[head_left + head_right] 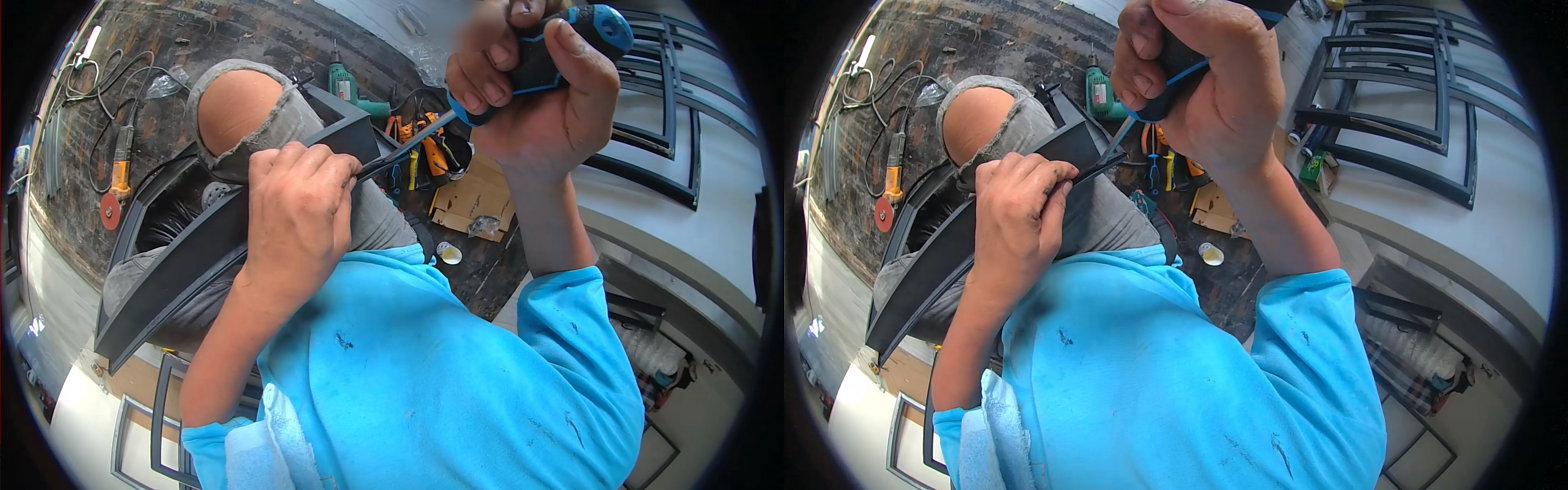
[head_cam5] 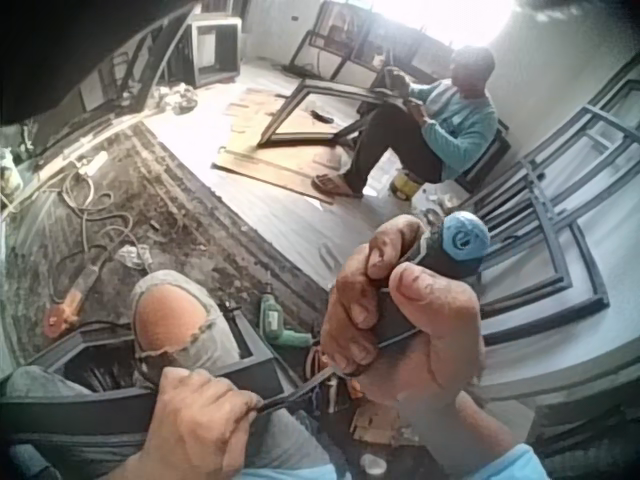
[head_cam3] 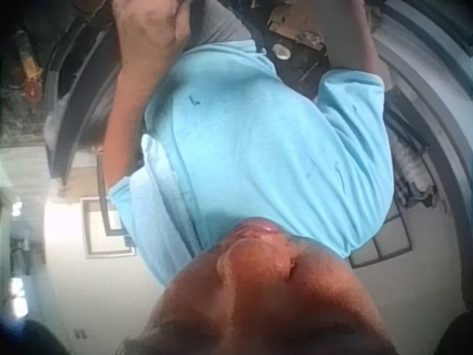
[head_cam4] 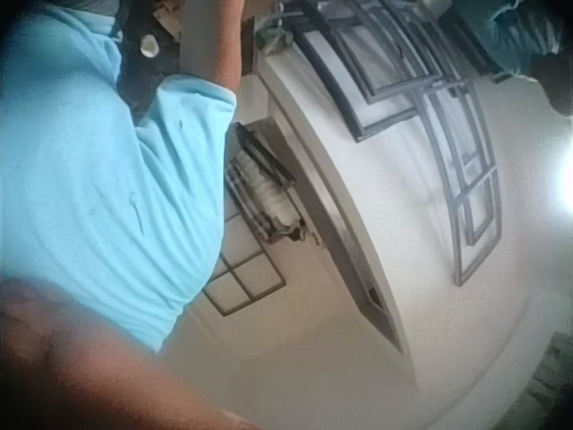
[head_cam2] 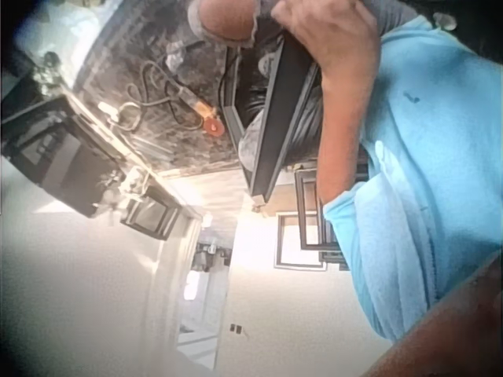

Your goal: Installing a rubber gasket into a metal window frame using a screwdriver and cutters.

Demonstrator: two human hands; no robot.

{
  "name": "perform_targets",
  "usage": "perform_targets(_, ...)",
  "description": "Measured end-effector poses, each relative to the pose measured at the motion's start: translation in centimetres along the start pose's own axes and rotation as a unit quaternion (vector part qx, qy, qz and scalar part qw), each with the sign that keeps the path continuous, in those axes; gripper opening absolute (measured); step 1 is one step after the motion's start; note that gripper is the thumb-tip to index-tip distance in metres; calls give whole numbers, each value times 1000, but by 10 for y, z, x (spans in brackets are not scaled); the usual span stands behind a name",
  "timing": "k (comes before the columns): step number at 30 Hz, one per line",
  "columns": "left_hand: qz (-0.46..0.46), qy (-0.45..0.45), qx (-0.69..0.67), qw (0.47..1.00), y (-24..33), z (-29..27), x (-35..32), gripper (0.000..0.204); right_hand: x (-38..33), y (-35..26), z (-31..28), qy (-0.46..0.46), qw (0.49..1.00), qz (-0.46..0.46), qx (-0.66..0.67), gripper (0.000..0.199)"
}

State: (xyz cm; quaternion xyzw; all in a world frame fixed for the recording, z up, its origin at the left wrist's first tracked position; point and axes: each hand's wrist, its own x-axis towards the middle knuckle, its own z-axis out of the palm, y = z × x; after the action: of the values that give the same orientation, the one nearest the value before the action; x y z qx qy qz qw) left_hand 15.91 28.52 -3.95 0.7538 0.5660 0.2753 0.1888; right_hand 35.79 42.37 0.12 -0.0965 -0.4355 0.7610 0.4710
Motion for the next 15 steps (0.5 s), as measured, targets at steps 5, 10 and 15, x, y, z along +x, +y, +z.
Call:
perform_targets(5,-5,18,-8,1000,2,5,-1,9,-2,2,11,58,998,4,22,18)
perform_targets(10,9,55,-24,998,4,11,-6,10,2,4,18,48,998,30,-9,23)
perform_targets(15,37,58,31,997,-2,26,-8,15,1,10,35,49,993,103,1,35)
